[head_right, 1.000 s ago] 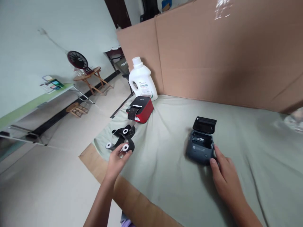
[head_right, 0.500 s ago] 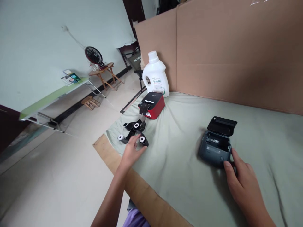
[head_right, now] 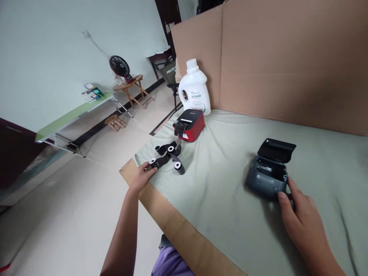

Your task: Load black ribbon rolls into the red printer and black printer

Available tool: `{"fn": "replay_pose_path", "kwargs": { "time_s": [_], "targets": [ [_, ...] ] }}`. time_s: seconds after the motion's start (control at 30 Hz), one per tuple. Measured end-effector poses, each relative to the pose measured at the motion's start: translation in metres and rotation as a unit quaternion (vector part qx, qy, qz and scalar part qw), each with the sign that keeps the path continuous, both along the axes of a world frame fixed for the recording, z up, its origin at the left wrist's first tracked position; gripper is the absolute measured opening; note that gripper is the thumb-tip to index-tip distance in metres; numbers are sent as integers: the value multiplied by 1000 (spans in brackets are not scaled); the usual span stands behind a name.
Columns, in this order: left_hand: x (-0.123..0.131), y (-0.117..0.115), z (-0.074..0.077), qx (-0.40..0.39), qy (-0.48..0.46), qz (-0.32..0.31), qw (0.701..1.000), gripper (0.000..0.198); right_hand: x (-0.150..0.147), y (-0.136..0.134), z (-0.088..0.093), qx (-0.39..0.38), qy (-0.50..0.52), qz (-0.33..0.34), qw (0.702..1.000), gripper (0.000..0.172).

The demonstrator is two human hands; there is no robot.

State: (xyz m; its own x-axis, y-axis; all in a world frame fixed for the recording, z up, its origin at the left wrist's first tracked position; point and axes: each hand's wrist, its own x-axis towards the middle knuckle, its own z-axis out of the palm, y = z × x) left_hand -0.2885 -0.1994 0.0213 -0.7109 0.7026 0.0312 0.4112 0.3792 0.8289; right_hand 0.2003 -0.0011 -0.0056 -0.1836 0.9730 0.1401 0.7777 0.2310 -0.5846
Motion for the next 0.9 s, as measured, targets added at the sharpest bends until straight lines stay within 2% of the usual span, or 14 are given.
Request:
{"fn": "replay_pose_path", "kwargs": {
  "time_s": [0.17, 0.27, 0.37, 0.5, 0.6, 0.73, 0.8, 0.9],
  "targets": [
    [6, 3, 8, 98, -55, 26, 993, 41, -4, -2, 7, -26, -9, -6, 1000, 76],
    [12, 5, 22, 148, -30, 36, 988, 42, -6, -4, 11, -28, -15, -3, 999, 77],
    [18, 9, 43, 153, 9, 25, 988, 34, -8, -6, 14, -20, -6, 6, 1000, 75],
    [30, 26, 68, 149, 14, -75, 986, 30, -9, -9, 18, 19, 17, 9, 1000, 67],
    [51, 47, 79, 171, -66, -126, 975, 34, -10, -11, 22, 49, 35, 22, 998, 60],
    [91, 77, 81, 192, -224, -167, 941, 61, -16, -18, 35, 93, 59, 59, 992, 55],
    [112, 93, 79, 175, -242, -203, 932, 57, -21, -23, 46, 113, 79, 82, 987, 49],
    [145, 121, 77, 170, -233, -265, 920, 38, -30, -27, 71, 129, 109, 111, 979, 36]
  ]
}}
